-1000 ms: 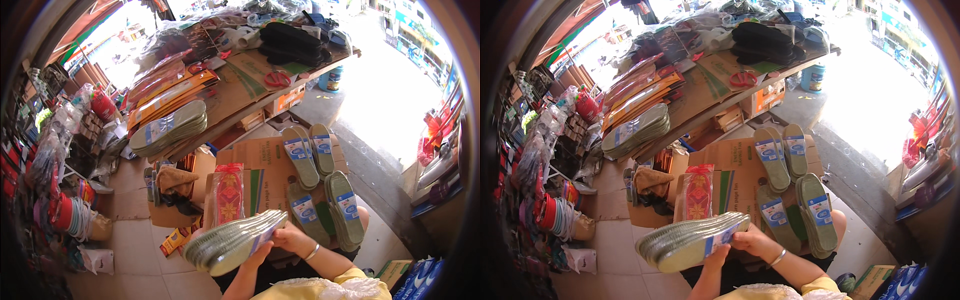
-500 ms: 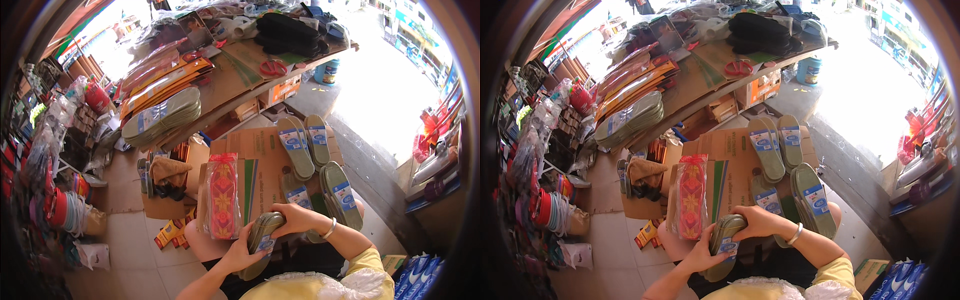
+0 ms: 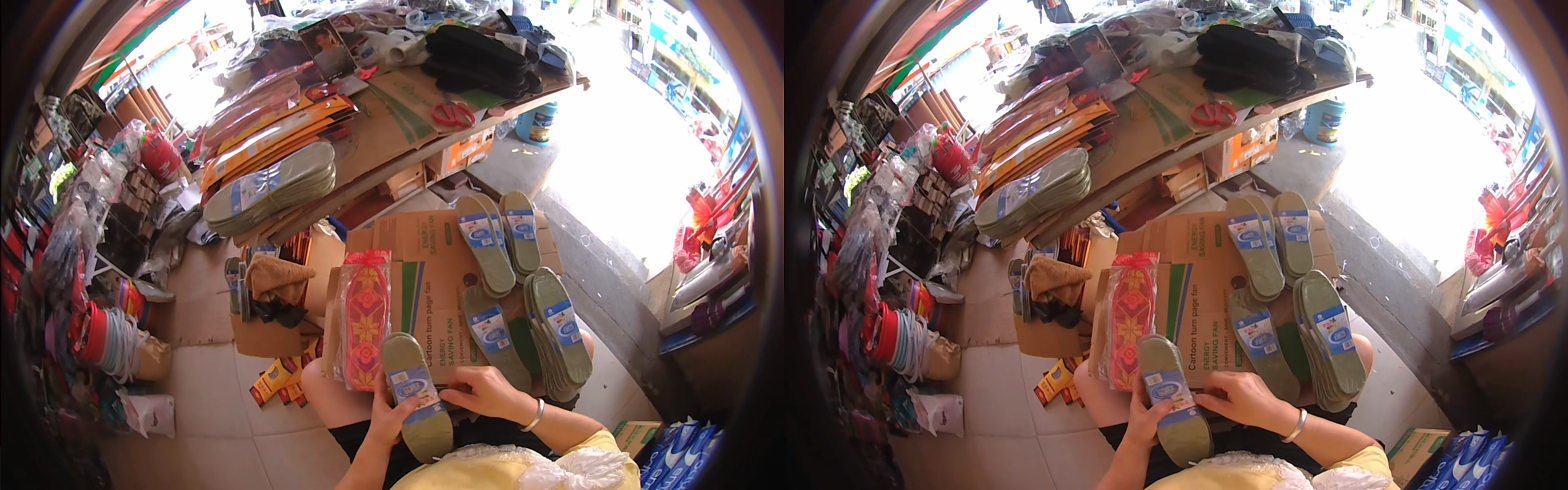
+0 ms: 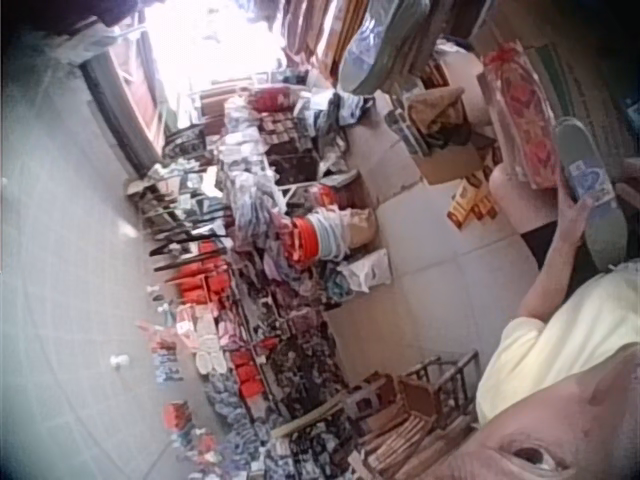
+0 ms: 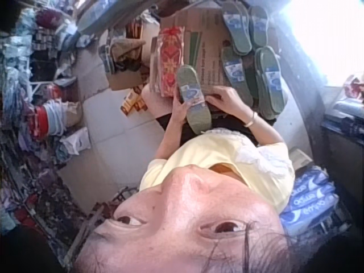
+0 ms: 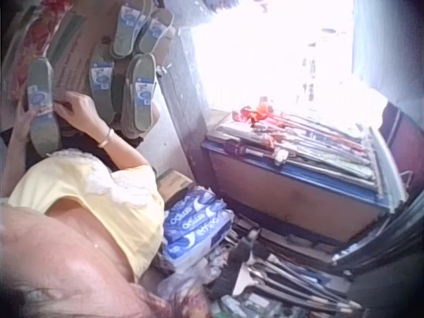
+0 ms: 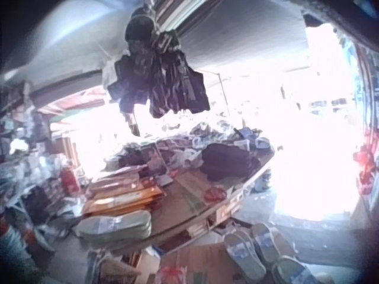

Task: The person organizes stacks of shoe insoles and small packages on a cardboard surface by hand, moving them between stacks and checking the items.

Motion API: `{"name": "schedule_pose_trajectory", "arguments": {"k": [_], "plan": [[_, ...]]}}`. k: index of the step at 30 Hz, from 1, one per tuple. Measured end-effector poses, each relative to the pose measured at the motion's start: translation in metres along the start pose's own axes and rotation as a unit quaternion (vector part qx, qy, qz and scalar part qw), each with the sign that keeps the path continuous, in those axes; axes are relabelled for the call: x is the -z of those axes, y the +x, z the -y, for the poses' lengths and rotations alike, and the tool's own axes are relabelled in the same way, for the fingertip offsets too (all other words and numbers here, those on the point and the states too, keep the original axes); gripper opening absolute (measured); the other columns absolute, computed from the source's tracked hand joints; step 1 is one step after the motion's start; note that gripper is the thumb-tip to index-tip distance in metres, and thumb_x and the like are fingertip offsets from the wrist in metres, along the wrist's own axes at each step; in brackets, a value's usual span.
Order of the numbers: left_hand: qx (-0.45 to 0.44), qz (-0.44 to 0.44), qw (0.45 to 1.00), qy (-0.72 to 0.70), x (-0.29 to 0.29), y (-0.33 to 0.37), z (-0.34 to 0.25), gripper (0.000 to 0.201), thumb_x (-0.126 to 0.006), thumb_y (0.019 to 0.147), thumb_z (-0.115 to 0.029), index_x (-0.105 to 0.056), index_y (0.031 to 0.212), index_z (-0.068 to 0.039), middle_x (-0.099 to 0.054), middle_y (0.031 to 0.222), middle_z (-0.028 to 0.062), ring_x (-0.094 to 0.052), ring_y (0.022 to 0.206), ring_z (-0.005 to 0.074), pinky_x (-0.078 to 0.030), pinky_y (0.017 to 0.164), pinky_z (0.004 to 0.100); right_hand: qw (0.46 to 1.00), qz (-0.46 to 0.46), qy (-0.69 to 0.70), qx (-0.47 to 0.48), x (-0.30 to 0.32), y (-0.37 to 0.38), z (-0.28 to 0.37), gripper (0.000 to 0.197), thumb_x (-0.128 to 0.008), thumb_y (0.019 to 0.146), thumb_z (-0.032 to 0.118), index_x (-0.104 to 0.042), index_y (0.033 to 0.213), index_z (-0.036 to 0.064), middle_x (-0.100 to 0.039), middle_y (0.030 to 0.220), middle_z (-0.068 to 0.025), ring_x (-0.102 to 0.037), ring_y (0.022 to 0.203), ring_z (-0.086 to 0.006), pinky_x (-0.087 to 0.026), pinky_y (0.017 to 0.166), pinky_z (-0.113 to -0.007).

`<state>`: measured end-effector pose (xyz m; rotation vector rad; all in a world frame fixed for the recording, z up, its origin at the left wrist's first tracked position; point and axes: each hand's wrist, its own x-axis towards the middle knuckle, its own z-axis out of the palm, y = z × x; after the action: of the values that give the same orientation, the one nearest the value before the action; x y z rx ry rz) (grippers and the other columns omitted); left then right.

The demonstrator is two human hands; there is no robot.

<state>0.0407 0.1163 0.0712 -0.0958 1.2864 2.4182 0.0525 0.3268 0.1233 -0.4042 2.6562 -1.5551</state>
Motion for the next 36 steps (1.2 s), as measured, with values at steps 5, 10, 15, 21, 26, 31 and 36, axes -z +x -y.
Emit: {"name": "schedule_pose_trajectory", "arguments": {"k": [5,10,15,21,26,31,36], "plan": [[0.031,0.020,0.997,-0.067,0.002,0.002,-0.006,0.077,-0.065,0.075,0.001,-0.026,0.140,-0.012,-0.051,0.119,0.0124,-0.057,0.104,0.0235,-0.051,0.086,0.0373,0.979,0.058,0.012,0.198,-0.003,-0.009,0.000,0.023,-0.069,0.081,0.015,-0.056,0.068,0.0016,-0.056,0.064,-0.0067,-0.056,0.065,-0.0242,-0.047,0.068,-0.036],[-0.029,-0.031,0.999,0.000,0.002,-0.003,0.010,0.068,-0.060,0.076,0.004,-0.030,0.136,-0.011,-0.052,0.114,0.0112,-0.058,0.100,0.0223,-0.051,0.084,0.0380,0.865,0.060,0.497,0.029,-0.006,-0.032,-0.005,0.022,-0.059,0.087,0.011,-0.055,0.069,-0.0017,-0.050,0.063,-0.0060,-0.044,0.060,-0.0170,-0.037,0.058,-0.029],[-0.105,-0.080,0.987,-0.089,-0.030,-0.002,0.007,0.065,-0.056,0.076,0.006,-0.031,0.133,-0.013,-0.049,0.114,0.0091,-0.055,0.101,0.0207,-0.049,0.086,0.0376,0.648,-0.048,0.760,0.038,-0.009,-0.010,0.031,0.041,-0.045,0.087,0.004,-0.049,0.127,-0.0039,-0.063,0.109,-0.0153,-0.058,0.070,-0.0256,-0.046,0.063,-0.034],[-0.207,-0.143,0.965,-0.072,-0.063,0.014,0.001,0.082,-0.068,0.075,-0.007,-0.019,0.141,-0.017,-0.041,0.126,0.0097,-0.048,0.112,0.0235,-0.047,0.090,0.0386,0.897,-0.223,0.202,0.325,-0.008,0.035,0.019,0.053,-0.041,0.082,-0.021,-0.048,0.130,-0.0006,-0.049,0.133,-0.0215,-0.054,0.117,-0.0358,-0.051,0.090,-0.042],[-0.355,-0.131,0.922,0.084,-0.067,0.033,0.006,0.096,-0.076,0.073,-0.017,-0.011,0.143,-0.014,-0.037,0.130,0.0086,-0.043,0.117,0.0218,-0.039,0.097,0.0376,0.859,-0.293,0.051,0.416,0.006,0.062,0.029,0.051,-0.061,0.080,-0.012,-0.048,0.129,-0.0026,-0.049,0.132,-0.0213,-0.055,0.116,-0.0351,-0.053,0.087,-0.039],[-0.368,-0.112,0.918,0.097,-0.067,0.037,0.000,0.089,-0.073,0.074,-0.008,-0.012,0.139,-0.009,-0.032,0.134,0.0120,-0.040,0.121,0.0239,-0.036,0.100,0.0385,0.926,-0.214,0.227,0.213,0.013,0.071,0.047,0.088,-0.082,0.070,0.020,-0.034,0.140,-0.0004,-0.038,0.142,-0.0187,-0.043,0.128,-0.0312,-0.045,0.096,-0.040],[-0.401,-0.065,0.886,0.222,-0.051,0.039,-0.010,0.090,-0.073,0.074,-0.008,-0.012,0.139,-0.008,-0.036,0.132,0.0144,-0.045,0.117,0.0265,-0.039,0.098,0.0407,0.919,-0.041,0.364,0.144,0.032,0.072,0.035,0.102,-0.081,0.071,0.033,-0.019,0.146,0.0011,-0.024,0.151,-0.0158,-0.027,0.138,-0.0285,-0.031,0.107,-0.042]]}}
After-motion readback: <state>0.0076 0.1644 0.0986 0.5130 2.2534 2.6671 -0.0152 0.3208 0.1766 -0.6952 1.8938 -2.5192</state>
